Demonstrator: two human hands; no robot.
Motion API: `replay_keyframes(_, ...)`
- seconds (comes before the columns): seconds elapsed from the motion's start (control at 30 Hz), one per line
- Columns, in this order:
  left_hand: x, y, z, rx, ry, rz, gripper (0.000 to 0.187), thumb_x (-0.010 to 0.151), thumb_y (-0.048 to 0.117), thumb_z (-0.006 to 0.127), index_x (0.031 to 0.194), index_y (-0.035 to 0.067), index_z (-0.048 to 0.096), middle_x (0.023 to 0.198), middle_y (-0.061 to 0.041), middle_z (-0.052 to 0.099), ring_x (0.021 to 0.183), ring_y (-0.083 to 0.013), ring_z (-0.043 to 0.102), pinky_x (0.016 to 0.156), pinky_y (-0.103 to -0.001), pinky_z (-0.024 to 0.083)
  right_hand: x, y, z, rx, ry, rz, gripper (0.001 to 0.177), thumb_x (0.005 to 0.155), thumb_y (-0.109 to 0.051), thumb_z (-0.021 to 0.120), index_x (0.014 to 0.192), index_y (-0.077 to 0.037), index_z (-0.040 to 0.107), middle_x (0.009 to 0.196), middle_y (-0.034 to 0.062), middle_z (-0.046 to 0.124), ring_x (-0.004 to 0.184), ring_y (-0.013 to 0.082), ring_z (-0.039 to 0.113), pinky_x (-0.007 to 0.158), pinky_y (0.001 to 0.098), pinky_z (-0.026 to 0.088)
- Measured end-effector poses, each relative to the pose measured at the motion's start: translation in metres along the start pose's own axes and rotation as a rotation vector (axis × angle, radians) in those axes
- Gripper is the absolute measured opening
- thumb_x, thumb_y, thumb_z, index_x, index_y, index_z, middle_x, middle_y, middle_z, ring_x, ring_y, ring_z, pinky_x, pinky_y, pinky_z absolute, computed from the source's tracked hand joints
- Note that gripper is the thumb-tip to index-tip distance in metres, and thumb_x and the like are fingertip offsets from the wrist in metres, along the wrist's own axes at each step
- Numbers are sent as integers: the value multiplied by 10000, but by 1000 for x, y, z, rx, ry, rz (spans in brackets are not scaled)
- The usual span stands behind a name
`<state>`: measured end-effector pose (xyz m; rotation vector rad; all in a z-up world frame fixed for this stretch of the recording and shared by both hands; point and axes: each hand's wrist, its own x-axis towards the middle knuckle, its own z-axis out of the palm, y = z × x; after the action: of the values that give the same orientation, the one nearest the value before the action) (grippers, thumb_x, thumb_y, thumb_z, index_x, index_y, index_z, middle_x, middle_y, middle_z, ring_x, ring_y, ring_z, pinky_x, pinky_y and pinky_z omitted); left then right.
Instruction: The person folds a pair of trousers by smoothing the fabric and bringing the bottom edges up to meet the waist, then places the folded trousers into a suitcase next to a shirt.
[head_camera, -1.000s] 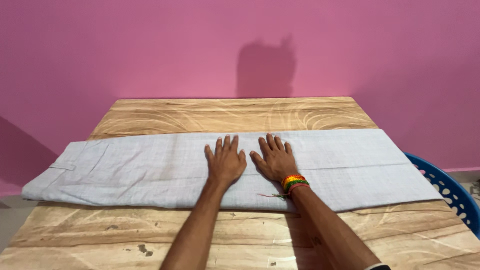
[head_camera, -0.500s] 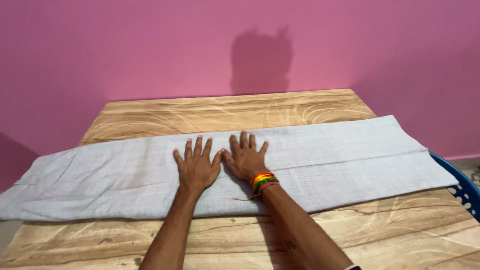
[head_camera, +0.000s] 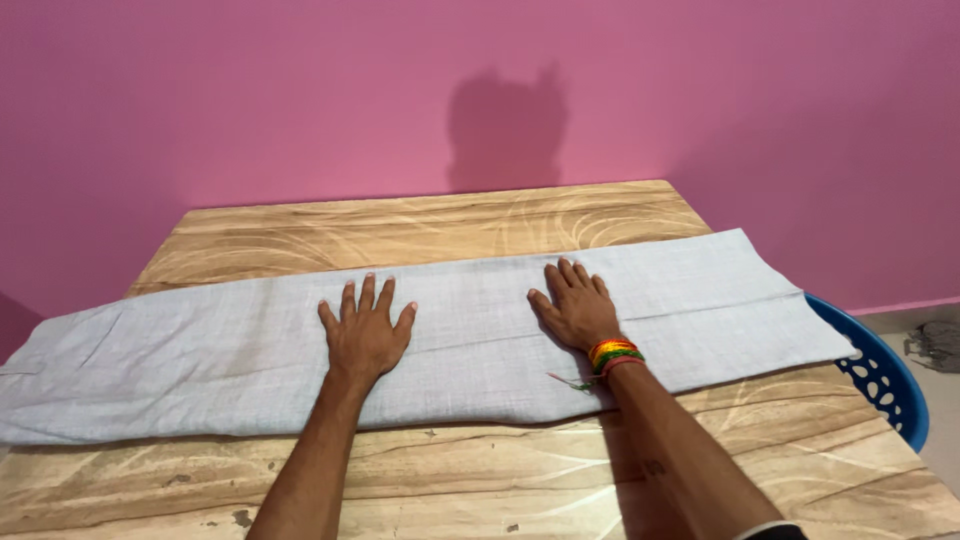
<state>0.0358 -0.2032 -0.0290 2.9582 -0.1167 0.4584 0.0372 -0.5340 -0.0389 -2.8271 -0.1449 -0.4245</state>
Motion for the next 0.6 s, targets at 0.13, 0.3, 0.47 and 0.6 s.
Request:
replay_keyframes(0.13,2,13,5,43,-6,-36,704,982,586,399,1554,175,396,1666,-127,278,1532,-393,206,1143,-742,86,0,0,2,2,42,-7,698,980,-613,392,1499,-149,448,1611,188,346,1497,390,290,1190,571,209)
replay_keyframes(0.3,12,91,33,-112,-60,123,750,973,546,459,1536,59,366,1631,-191,292,1518,-371,245,1158,-708,97,-1,1,8,-19,74,-31,667,1001,-576,406,1497,-135,458,1596,210,371,1480,406,320,1180,584,225)
replay_keyframes(0.47,25,175,43,-167,-91,203,669,985,510,421,1537,133,399,1647,-172,297,1529,-395,221,1151,-737,79,4,11,13,5,141,-82,591,1024,-480,385,1499,-137,465,1571,194,418,1462,384,369,1159,589,264)
replay_keyframes(0.6,23,187,48,-165,-34,128,631,1006,495,367,1541,163,411,1649,-176,278,1518,-448,175,1095,-820,16,1,16,22,49,155,-72,543,1036,-437,377,1485,-152,489,1575,163,443,1463,377,382,1170,580,280)
